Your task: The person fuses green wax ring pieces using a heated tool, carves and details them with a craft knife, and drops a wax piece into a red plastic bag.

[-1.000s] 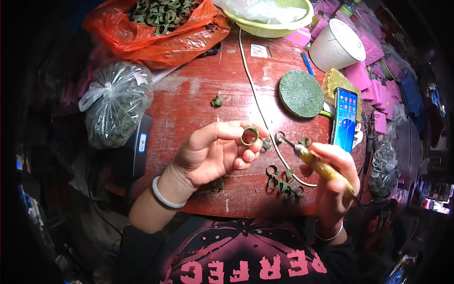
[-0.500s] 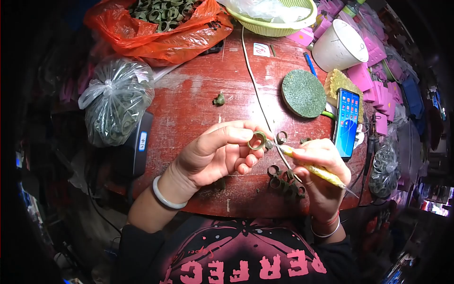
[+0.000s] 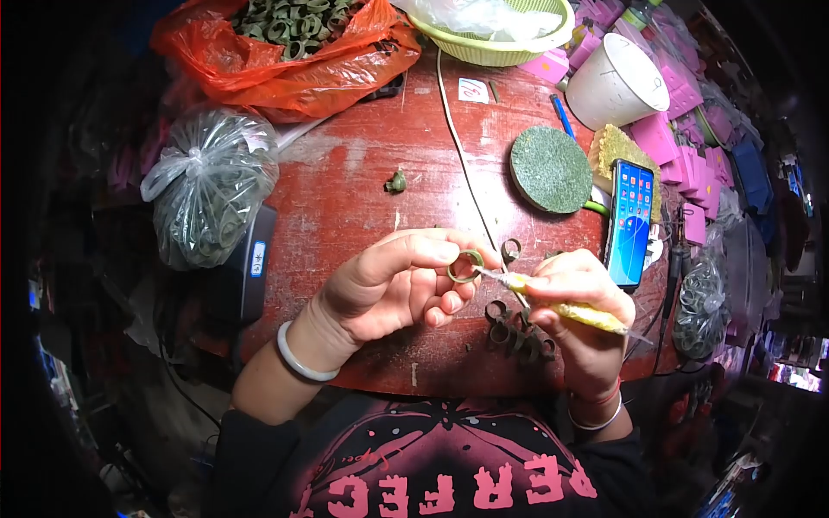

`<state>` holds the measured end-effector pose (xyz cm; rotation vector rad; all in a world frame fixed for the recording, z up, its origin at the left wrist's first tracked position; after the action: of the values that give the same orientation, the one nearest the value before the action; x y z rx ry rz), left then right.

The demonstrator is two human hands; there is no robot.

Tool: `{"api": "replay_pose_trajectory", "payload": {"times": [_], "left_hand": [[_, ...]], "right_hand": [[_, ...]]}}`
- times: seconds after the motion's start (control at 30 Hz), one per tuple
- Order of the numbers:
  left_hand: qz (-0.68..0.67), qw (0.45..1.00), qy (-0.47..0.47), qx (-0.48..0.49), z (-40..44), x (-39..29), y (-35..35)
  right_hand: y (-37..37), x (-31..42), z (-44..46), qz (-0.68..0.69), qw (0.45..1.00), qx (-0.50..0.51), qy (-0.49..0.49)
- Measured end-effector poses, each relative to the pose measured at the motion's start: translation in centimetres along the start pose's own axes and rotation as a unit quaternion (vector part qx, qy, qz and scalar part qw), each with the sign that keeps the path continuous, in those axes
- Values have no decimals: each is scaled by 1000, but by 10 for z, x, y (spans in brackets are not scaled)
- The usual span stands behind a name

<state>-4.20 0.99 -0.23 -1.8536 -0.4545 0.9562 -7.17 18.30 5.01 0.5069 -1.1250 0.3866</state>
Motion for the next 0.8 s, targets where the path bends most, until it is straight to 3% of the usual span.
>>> {"api": "replay_pose_trajectory", "payload": {"times": [0.13, 0.27, 0.4, 0.5, 0.63, 0.8], "left_hand": [[-24, 1000, -1, -2, 1, 2, 2], [-10, 1000, 8, 9, 0, 1, 0], [-12, 1000, 6, 7, 0, 3, 3], [-20, 1000, 3, -20, 0, 3, 4], [-8, 1000, 0, -23, 1, 2, 4], [-33, 999, 2, -31, 2, 2, 5]], "right_hand": [[6, -5, -1, -1, 999, -42, -30], [-1, -1, 2, 24, 1000, 16, 0], [7, -5, 1, -34, 998, -46, -21], [1, 3, 3, -12, 1000, 24, 6], [4, 1, 3, -78, 997, -15, 15], [5, 0, 3, -41, 999, 4, 14]]}}
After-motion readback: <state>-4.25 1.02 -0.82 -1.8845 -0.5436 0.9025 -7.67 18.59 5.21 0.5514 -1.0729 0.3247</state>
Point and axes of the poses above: each hand's wrist, its own z-axis towards the middle knuckle, its own y-axis out of the back of the hand, x = y × z, the point moved 5 cm from there along z, towards the middle knuckle, and after that the axes turned 6 degrees about x, right-handed, at the moved point
